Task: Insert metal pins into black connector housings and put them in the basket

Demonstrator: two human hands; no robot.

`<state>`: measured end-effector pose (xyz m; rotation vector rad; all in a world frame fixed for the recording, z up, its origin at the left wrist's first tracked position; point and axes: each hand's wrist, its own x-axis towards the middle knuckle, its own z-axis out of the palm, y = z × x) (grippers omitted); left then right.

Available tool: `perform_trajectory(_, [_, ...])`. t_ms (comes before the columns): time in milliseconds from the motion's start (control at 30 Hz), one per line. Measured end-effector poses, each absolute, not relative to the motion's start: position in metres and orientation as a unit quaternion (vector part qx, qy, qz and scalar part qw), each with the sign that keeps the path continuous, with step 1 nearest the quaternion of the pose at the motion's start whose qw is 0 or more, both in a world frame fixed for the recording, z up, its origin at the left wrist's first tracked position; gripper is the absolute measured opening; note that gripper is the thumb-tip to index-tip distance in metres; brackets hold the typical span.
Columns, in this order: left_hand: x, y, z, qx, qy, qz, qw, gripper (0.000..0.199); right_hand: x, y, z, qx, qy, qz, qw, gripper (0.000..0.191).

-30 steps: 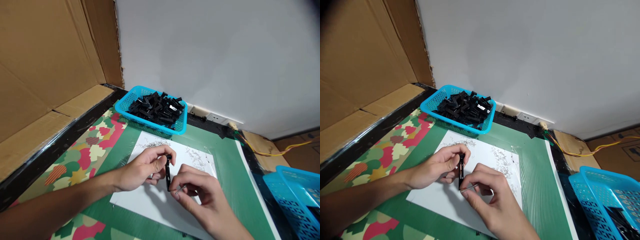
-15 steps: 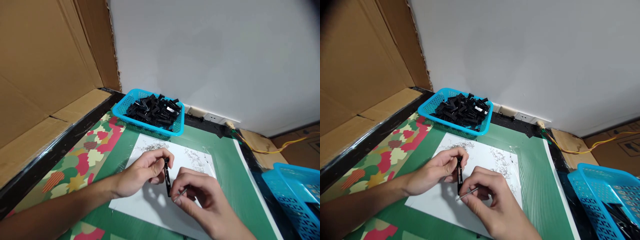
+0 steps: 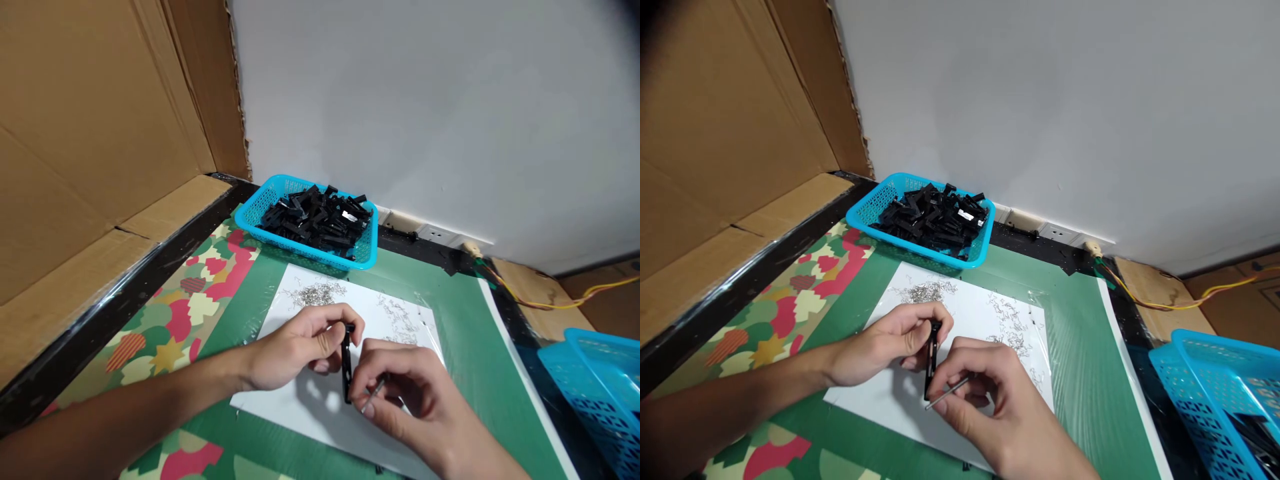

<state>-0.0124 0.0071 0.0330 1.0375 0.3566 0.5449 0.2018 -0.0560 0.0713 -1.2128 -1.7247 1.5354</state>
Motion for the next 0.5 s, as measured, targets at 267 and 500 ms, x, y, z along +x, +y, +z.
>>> perform_trajectory(267, [-0.0127, 0.0084, 0.0305, 0.475, 0.176, 0.260, 0.822, 0.037, 0.2007, -0.0566, 0.0695, -0.428, -0.674, 0.528, 0.289, 0.019])
perform_trajectory(500, [-0.0123, 0.0087, 0.0285, 0.478, 0.184, 0.264, 0.817, 0.038, 0.1992, -0.0581, 0.0673, -0.427, -0.704, 0.487, 0.293, 0.019])
